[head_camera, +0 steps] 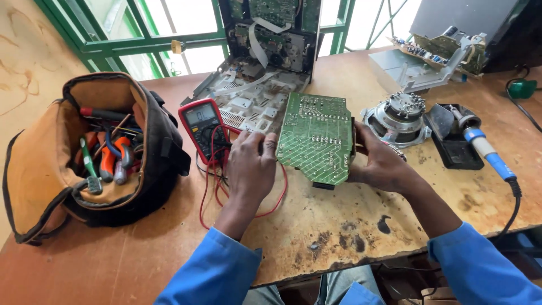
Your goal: A person uses a soldering iron to repair or assemble components on a printed circuit board at a workbench.
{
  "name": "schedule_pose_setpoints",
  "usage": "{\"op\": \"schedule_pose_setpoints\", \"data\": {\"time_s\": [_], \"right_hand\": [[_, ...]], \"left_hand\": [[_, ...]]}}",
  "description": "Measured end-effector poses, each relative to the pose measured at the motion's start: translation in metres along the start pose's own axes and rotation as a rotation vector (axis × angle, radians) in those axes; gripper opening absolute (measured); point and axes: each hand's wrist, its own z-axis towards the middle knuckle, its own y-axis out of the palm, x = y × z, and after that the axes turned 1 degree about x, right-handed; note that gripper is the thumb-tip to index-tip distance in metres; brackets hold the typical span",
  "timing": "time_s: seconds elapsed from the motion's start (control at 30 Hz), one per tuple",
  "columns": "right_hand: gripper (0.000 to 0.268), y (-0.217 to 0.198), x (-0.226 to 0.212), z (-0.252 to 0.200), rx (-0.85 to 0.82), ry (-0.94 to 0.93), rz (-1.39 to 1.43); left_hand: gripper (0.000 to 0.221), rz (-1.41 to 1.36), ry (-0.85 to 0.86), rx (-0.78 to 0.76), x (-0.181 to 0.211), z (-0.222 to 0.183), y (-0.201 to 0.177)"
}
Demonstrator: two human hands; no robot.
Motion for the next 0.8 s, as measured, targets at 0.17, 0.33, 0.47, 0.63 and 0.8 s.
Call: {"op": "schedule_pose_setpoints", "data": {"time_s": [0.17,0.33,0.47,0.63,0.8], "right_hand": [[0.119,0.007,0.041,0.005,0.085,0.038,-0.009],[0.092,0.015,0.008,0.012,0.143,0.133,-0.038],[0.090,0.024,0.010,0.008,0.233,0.157,0.026],[0.080,0.034,-0.028,-0.003,0.351,0.119,0.073],[0.079,0.018,-0.022,-0.014,0.397,0.048,0.163]], "left_hand": [[0.021,0.099,0.145,-0.011,-0.013,0.002,0.015],[0.039,0.113,0.326,0.015,-0.009,-0.006,0.018],[0.051,0.045,0.335,0.001,0.003,-0.009,0.013],[0.054,-0.128,0.434,-0.028,-0.003,-0.004,0.011],[0.053,-0.251,0.495,-0.052,0.013,-0.010,0.008]]}}
